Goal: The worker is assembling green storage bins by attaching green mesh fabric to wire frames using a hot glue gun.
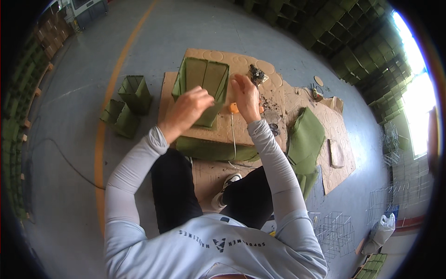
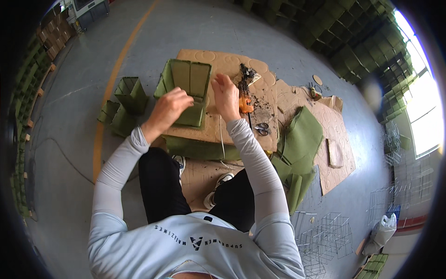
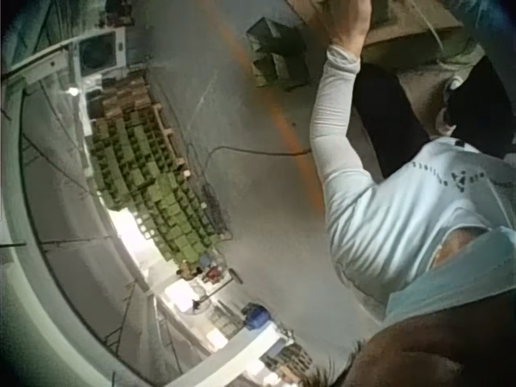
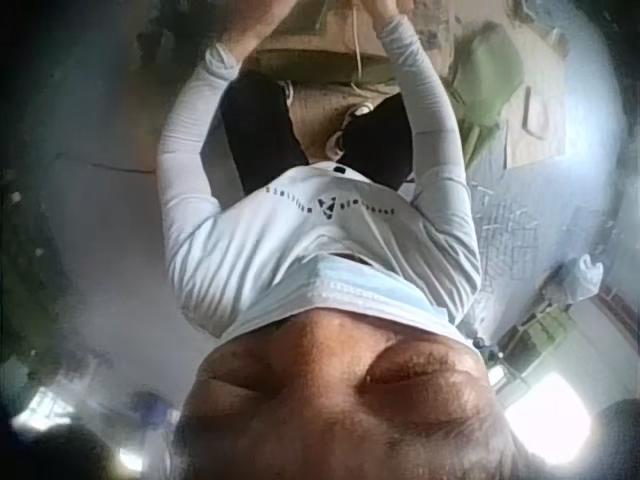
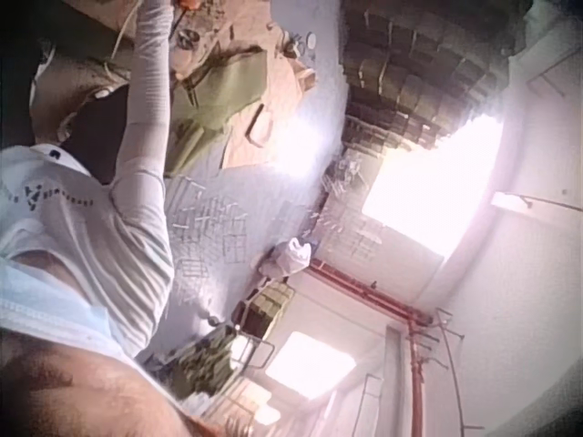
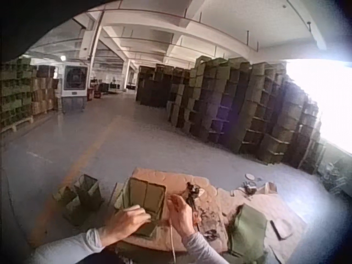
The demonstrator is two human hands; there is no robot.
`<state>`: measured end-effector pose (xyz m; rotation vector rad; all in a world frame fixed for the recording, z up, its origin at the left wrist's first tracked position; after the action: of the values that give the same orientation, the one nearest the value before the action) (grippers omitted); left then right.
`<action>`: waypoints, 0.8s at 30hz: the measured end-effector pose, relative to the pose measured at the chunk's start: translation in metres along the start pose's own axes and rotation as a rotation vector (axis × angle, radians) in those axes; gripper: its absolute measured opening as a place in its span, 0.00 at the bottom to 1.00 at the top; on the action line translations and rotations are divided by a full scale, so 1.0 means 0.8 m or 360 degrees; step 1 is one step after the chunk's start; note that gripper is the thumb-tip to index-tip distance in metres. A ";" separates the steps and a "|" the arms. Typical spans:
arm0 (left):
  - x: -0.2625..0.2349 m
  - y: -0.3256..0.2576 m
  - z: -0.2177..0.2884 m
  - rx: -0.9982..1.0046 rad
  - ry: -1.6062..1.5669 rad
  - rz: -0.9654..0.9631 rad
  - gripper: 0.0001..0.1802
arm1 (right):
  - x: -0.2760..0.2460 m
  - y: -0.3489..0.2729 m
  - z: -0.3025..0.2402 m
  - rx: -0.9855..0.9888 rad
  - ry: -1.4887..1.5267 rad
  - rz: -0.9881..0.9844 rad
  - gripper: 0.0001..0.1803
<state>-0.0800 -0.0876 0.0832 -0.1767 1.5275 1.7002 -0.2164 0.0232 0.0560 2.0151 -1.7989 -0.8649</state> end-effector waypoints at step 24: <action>0.015 -0.037 0.063 0.0374 0.0226 0.0009 0.07 | 0.032 0.037 -0.049 -0.0908 -0.0854 -0.0554 0.05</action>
<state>-0.0487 -0.0396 0.0662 -0.1731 1.8204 1.5245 -0.2147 -0.0131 0.0975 1.8253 -1.1924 -1.9180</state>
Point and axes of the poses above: each hand's wrist, its own y-axis towards the middle knuckle, its own x-axis out of the palm, z = x × y, the point moved 8 cm from there along y, towards the middle knuckle, and after that the axes turned 11 degrees about z, right-handed, at the moved point
